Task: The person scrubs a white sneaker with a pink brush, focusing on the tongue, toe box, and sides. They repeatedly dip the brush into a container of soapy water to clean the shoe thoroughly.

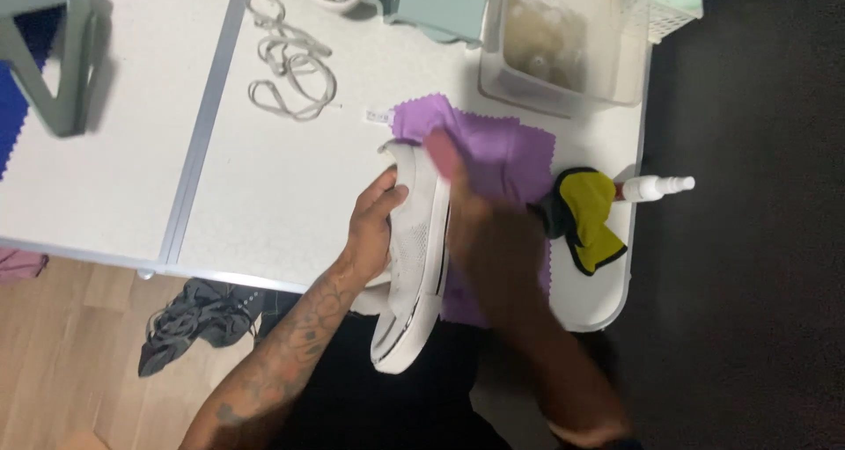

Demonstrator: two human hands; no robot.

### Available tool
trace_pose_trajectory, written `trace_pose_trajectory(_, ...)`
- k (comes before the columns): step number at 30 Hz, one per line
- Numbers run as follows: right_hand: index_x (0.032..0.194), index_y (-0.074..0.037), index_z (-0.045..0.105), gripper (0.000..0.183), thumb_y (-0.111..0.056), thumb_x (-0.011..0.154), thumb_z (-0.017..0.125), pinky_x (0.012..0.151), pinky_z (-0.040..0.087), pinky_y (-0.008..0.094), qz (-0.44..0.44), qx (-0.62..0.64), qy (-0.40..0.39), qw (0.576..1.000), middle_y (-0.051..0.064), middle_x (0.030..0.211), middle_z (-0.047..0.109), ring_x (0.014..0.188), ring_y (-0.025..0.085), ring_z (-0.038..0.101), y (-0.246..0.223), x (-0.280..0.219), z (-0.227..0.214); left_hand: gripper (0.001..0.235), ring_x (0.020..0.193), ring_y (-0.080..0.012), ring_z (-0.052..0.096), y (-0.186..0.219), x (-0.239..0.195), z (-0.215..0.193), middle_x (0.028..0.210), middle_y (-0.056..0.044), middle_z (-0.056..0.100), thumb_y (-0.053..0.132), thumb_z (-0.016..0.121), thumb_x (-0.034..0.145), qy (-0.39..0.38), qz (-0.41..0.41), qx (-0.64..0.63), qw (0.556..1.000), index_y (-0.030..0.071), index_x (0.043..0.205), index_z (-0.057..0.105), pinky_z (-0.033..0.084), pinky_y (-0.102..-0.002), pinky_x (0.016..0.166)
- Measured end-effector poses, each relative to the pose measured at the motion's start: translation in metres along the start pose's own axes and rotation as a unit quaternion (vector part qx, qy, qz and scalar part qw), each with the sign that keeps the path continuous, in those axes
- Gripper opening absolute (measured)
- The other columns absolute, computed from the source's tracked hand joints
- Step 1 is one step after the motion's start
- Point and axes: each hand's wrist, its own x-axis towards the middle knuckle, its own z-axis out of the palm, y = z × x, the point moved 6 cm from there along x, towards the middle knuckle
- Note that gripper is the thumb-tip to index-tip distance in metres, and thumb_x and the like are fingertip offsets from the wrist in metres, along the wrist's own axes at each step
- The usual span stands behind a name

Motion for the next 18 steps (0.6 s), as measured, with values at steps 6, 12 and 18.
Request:
trace_pose_trajectory(6, 0.145, -0.023, 0.056, 0.047, -0.030, 0.099, 0.049, 0.038, 0.054, 0.035, -0.046, -0.055, -0.180, 0.981, 0.004, 0.058, 0.064, 0.042, 0.021, 0.067, -0.016, -0.067, -0.017, 0.036, 0.095, -0.0201, 0.068, -0.040, 0.014, -0.041, 0.107, -0.012, 0.071, 0.023, 0.058, 0.095, 0.038, -0.030, -0.018, 0.999, 0.003, 0.126, 0.063, 0.055, -0.039, 0.094)
trace_pose_trajectory(12, 0.119, -0.012, 0.074, 0.026, -0.022, 0.097, 0.065, 0.040, 0.045, 0.023, -0.070, -0.008, -0.029, 0.997, 0.001, 0.058, 0.062, 0.043, 0.012, 0.060, 0.016, -0.003, 0.024, 0.035, 0.093, -0.0185, 0.069, -0.002, -0.004, 0.002, 0.103, -0.009, 0.071, 0.026, 0.056, 0.097, 0.025, -0.034, -0.001, 0.999, 0.005, 0.123, 0.064, 0.056, -0.036, 0.091)
trace_pose_trajectory(18, 0.120, -0.014, 0.074, 0.033, -0.019, 0.089, 0.065, 0.045, 0.048, 0.035, -0.151, -0.071, 0.103, 0.981, 0.003, 0.060, 0.056, 0.047, 0.018, 0.062, -0.008, -0.018, -0.015, 0.037, 0.096, -0.0206, 0.066, -0.014, 0.005, -0.016, 0.108, -0.012, 0.071, 0.027, 0.053, 0.100, 0.034, -0.044, 0.028, 0.998, 0.004, 0.127, 0.062, 0.055, -0.037, 0.094)
